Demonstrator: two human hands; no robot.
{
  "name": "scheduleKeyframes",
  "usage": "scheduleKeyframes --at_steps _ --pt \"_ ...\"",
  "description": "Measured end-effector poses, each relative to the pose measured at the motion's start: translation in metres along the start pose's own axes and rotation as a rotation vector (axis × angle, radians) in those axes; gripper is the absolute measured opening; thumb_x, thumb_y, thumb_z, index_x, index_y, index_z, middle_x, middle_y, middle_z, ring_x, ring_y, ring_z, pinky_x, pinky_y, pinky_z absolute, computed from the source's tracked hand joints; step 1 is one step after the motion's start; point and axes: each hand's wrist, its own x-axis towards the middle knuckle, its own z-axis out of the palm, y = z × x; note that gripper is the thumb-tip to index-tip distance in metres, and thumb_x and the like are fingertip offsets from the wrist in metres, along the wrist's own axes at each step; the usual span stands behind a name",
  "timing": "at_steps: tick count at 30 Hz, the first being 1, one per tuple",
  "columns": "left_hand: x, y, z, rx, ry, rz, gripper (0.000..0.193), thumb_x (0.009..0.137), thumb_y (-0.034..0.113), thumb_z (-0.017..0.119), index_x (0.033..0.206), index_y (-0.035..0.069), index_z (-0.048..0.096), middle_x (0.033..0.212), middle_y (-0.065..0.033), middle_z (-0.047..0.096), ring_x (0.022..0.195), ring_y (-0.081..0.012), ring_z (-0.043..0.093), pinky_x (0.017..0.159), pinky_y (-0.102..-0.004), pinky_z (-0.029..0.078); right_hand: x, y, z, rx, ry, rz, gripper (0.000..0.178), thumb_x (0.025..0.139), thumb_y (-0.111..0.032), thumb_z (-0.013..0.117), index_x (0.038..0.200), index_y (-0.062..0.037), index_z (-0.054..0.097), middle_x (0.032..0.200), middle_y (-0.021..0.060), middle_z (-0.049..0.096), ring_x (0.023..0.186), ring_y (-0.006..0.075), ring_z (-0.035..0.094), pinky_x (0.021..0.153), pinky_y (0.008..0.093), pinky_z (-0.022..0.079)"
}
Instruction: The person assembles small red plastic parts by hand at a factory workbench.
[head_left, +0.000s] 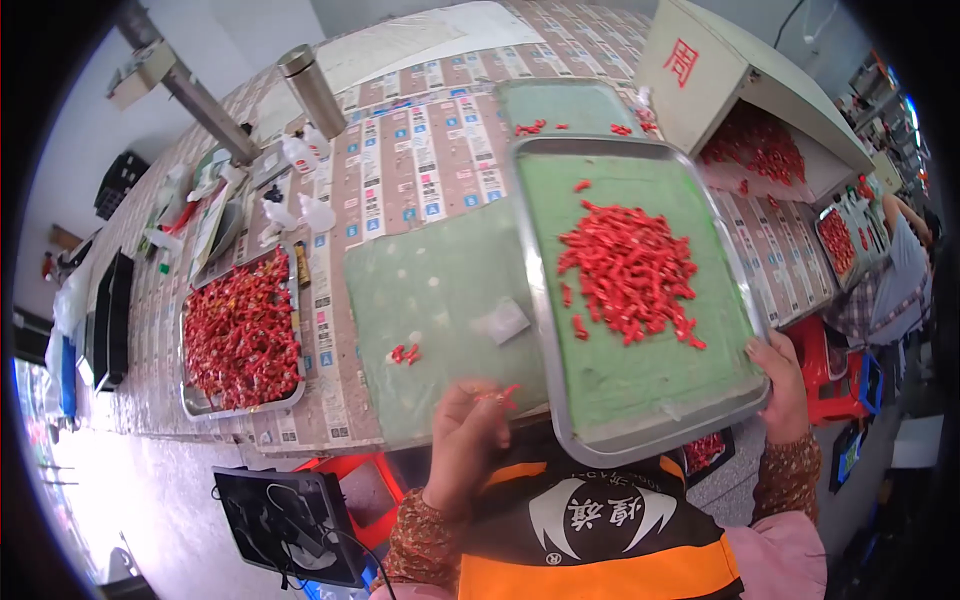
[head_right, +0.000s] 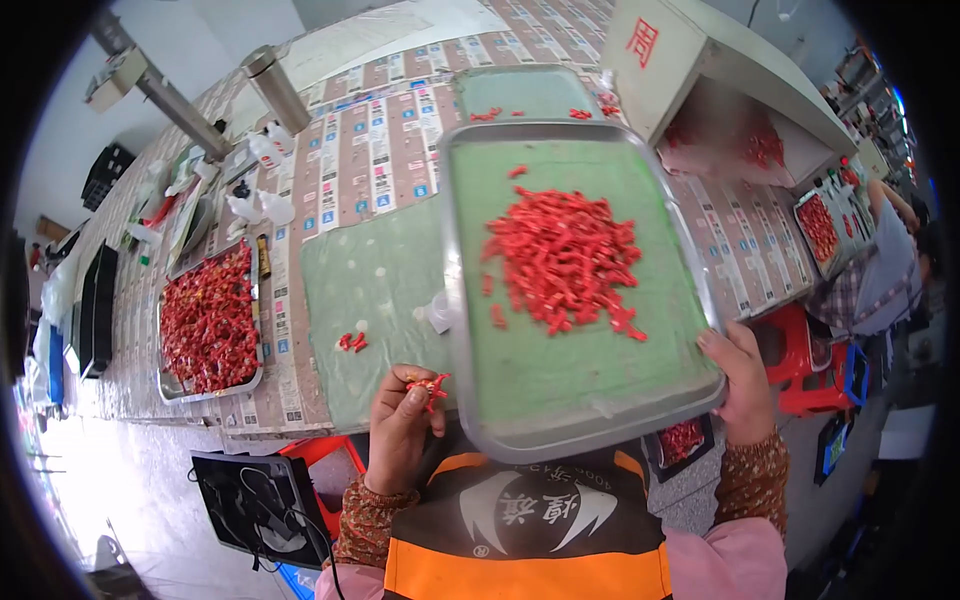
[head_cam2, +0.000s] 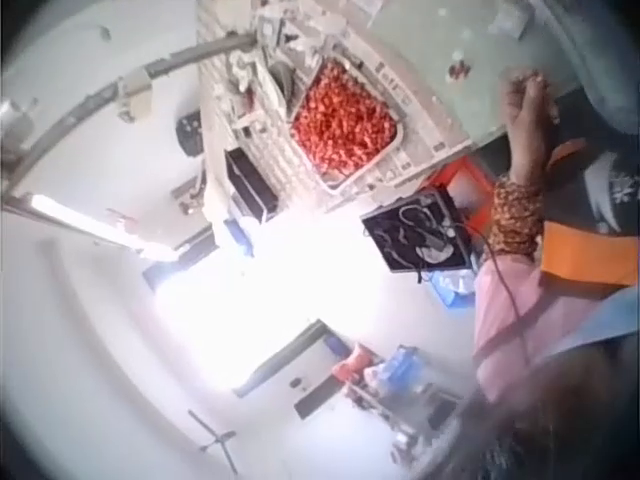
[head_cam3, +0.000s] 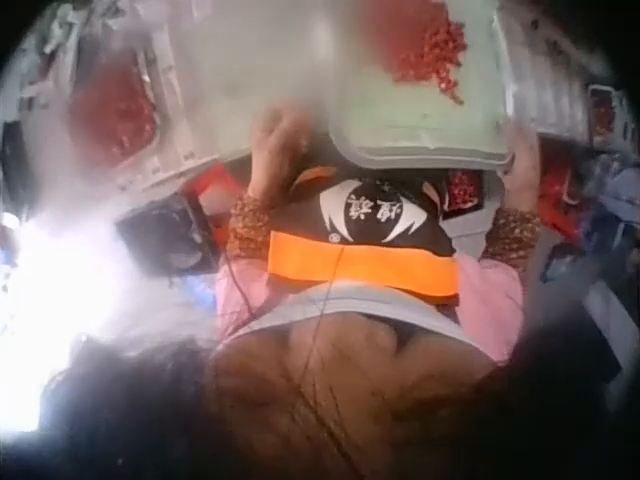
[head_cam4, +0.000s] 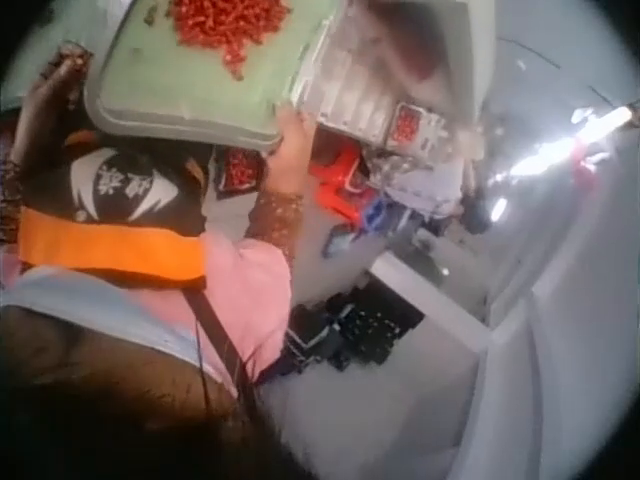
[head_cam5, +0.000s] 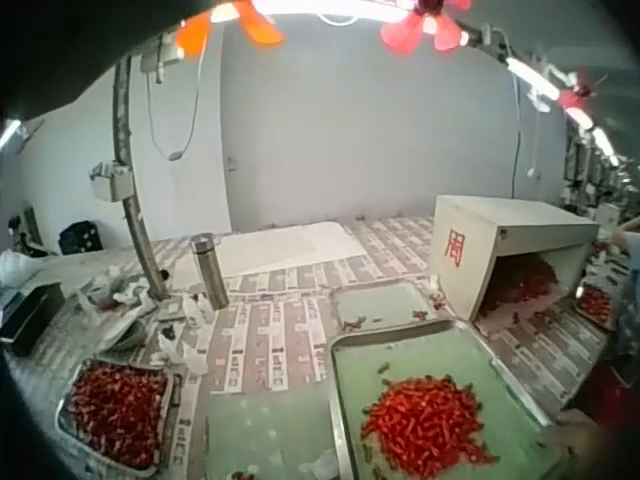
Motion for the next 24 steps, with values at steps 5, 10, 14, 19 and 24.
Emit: scheduleKeyframes --at_steps 5,10,14,19,24 --pt "-0.001 -0.004 -0.004 0.014 -0.017 0.022 0.014 0.096 0.012 0.056 0.107 0.005 0.053 0.084 -0.0041 0.057 0.062 -0.0107 0.053 0.057 -0.0241 0.045 0.060 -0.016 0.094 -0.127 -0.686 0.176 0.024 0.092 -0.026 0.060 0.099 -0.0028 0.060 0.063 0.0016 0.058 0.039 0.0089 0.048 0.031 0.0240 0.033" --pt "-0.001 -0.007 -0.009 0.003 -0.031 0.024 0.018 0.096 0.016 0.059 0.108 0.004 0.053 0.091 -0.0050 0.058 0.063 -0.0114 0.056 0.056 -0.0233 0.047 0.111 0.012 0.206 -0.151 -0.824 0.156 0.023 0.093 -0.028 0.062 0.093 -0.0062 0.056 0.061 0.0002 0.055 0.037 0.0086 0.046 0.029 0.0235 0.031" --pt "0.001 -0.011 -0.010 -0.004 -0.041 0.003 0.018 0.097 0.016 0.058 0.109 0.004 0.053 0.091 -0.0056 0.059 0.063 -0.0110 0.056 0.056 -0.0234 0.047 0.136 0.028 0.249 -0.210 -0.793 0.134 0.023 0.093 -0.029 0.062 0.094 -0.0064 0.057 0.062 0.0001 0.055 0.040 0.0090 0.048 0.031 0.0243 0.032" --pt "0.001 -0.010 -0.011 -0.039 -0.047 -0.021 0.017 0.097 0.015 0.058 0.109 0.004 0.053 0.092 -0.0060 0.059 0.063 -0.0116 0.056 0.057 -0.0241 0.047 0.149 0.043 0.277 -0.277 -0.858 0.136 0.028 0.092 -0.030 0.062 0.098 -0.0032 0.058 0.067 0.0045 0.059 0.046 0.0131 0.055 0.035 0.0268 0.040" --pt "0.003 -0.008 -0.007 -0.031 -0.063 -0.038 0.017 0.096 0.014 0.058 0.109 0.004 0.052 0.092 -0.0064 0.059 0.063 -0.0125 0.056 0.056 -0.0249 0.047 0.146 0.035 0.265 -0.320 -0.825 0.112 0.030 0.093 -0.030 0.061 0.098 0.0003 0.058 0.072 0.0079 0.061 0.051 0.0164 0.061 0.039 0.0285 0.048"
